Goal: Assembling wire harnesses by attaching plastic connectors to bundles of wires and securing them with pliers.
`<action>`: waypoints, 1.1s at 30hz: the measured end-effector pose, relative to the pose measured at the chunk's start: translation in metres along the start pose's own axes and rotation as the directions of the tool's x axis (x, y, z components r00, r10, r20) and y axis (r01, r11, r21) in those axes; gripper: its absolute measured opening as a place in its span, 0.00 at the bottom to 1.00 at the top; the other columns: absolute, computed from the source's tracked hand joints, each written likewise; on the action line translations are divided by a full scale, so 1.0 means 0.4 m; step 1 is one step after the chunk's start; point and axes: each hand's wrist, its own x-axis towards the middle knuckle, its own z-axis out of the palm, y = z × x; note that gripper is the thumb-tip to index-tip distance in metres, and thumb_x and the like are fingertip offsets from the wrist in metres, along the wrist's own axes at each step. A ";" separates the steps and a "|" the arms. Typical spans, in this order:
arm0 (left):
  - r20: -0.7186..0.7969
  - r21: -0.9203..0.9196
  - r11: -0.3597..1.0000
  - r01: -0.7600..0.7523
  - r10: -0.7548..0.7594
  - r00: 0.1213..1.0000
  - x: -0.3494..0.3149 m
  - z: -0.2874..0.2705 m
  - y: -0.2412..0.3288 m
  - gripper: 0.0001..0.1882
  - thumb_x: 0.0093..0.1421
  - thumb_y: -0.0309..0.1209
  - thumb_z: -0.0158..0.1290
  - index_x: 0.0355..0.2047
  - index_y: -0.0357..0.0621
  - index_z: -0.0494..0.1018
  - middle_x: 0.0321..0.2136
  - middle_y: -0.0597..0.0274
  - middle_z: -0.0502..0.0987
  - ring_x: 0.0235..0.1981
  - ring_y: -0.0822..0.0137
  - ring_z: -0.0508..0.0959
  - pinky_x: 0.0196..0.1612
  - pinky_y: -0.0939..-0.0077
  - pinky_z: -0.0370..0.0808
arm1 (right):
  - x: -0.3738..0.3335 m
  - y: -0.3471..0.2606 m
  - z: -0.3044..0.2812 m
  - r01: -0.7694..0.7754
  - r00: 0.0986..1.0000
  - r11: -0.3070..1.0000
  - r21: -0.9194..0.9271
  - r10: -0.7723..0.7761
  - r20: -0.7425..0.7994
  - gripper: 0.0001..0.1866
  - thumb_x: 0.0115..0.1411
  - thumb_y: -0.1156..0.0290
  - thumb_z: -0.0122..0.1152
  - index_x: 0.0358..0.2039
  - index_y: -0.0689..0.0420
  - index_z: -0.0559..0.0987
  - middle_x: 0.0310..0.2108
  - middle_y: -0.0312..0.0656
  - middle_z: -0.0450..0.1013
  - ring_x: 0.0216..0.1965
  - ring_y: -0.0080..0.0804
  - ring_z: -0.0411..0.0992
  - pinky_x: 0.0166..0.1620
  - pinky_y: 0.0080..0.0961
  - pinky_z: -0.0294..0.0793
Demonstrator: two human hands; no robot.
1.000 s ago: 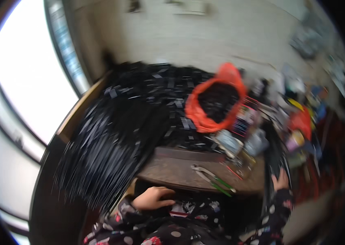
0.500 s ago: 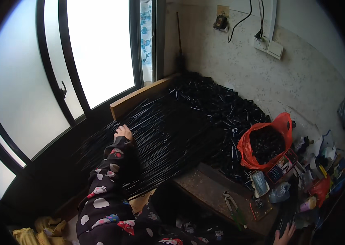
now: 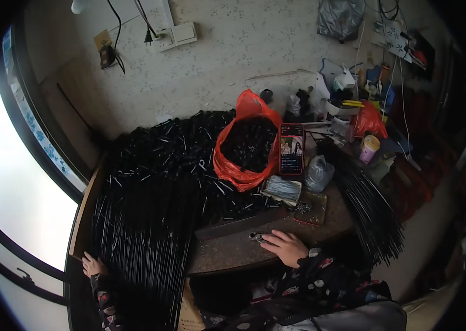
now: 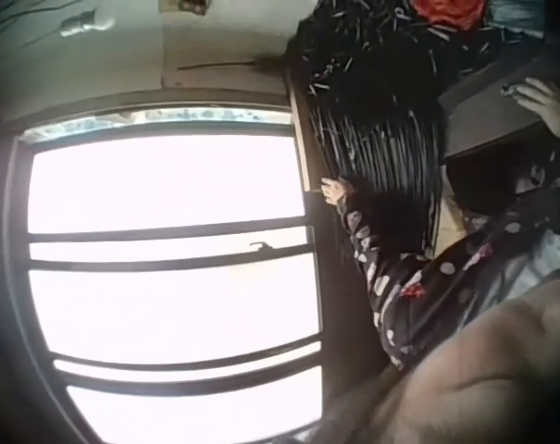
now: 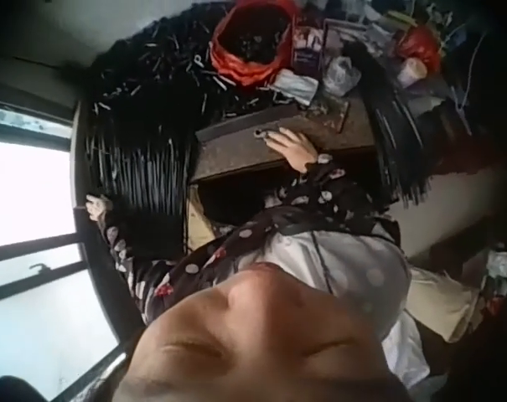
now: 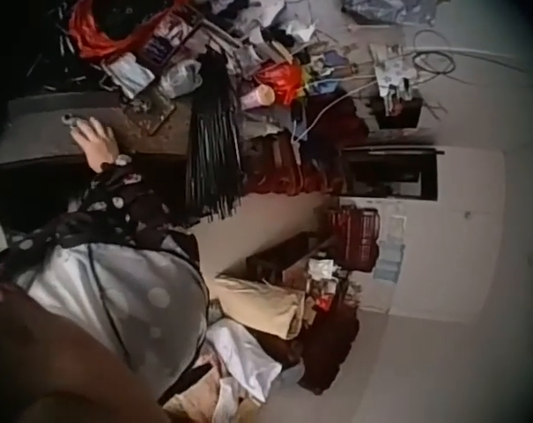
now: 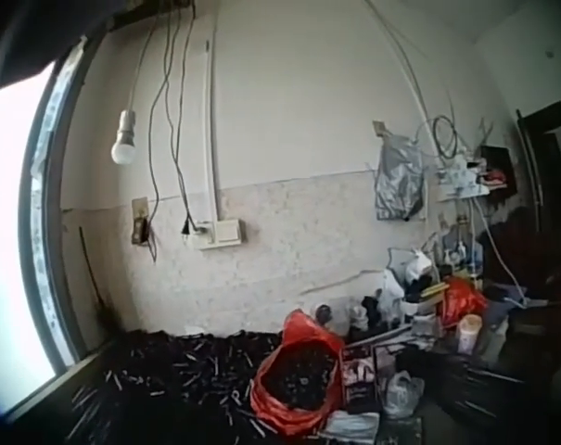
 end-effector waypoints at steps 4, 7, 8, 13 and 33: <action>0.127 0.001 0.988 -0.155 0.153 0.980 0.041 0.012 -0.058 0.24 0.55 0.35 0.50 0.50 0.40 0.62 0.42 0.55 0.68 0.46 0.53 0.69 0.38 0.59 0.73 | -0.018 0.028 -0.007 -0.030 0.999 0.998 0.059 0.031 -0.011 0.23 0.51 0.75 0.52 0.50 0.48 0.72 0.55 0.30 0.63 0.53 0.33 0.61 0.50 0.32 0.63; 0.115 0.023 0.996 -0.084 0.081 0.990 0.056 0.007 -0.036 0.18 0.50 0.31 0.51 0.41 0.39 0.64 0.40 0.54 0.67 0.42 0.52 0.70 0.37 0.58 0.73 | -0.030 0.039 -0.025 -0.086 0.996 0.994 0.073 0.086 0.008 0.23 0.51 0.76 0.51 0.50 0.48 0.72 0.55 0.30 0.63 0.52 0.32 0.61 0.49 0.31 0.64; 0.009 -0.021 0.991 -0.134 0.134 0.991 0.060 0.023 -0.045 0.15 0.47 0.28 0.51 0.36 0.39 0.64 0.37 0.51 0.68 0.40 0.49 0.70 0.37 0.57 0.72 | -0.037 0.047 -0.030 -0.097 0.995 0.994 0.044 0.098 -0.011 0.23 0.51 0.75 0.53 0.49 0.48 0.73 0.55 0.29 0.64 0.52 0.32 0.62 0.50 0.31 0.64; 0.096 -0.090 0.966 -0.244 0.253 0.963 0.114 0.088 -0.094 0.13 0.52 0.30 0.49 0.37 0.37 0.65 0.35 0.45 0.69 0.40 0.45 0.70 0.41 0.55 0.69 | -0.045 0.062 -0.030 -0.158 0.986 0.985 0.068 0.161 -0.036 0.21 0.52 0.74 0.54 0.48 0.49 0.74 0.54 0.28 0.65 0.52 0.31 0.62 0.50 0.30 0.63; -0.006 -0.128 0.983 -0.130 0.131 0.991 0.144 -0.155 0.075 0.18 0.57 0.39 0.49 0.36 0.33 0.68 0.29 0.39 0.74 0.31 0.40 0.73 0.34 0.52 0.69 | -0.048 0.075 -0.050 -0.197 0.979 0.975 0.104 0.200 -0.024 0.21 0.52 0.75 0.50 0.48 0.48 0.73 0.54 0.28 0.65 0.53 0.29 0.61 0.50 0.28 0.62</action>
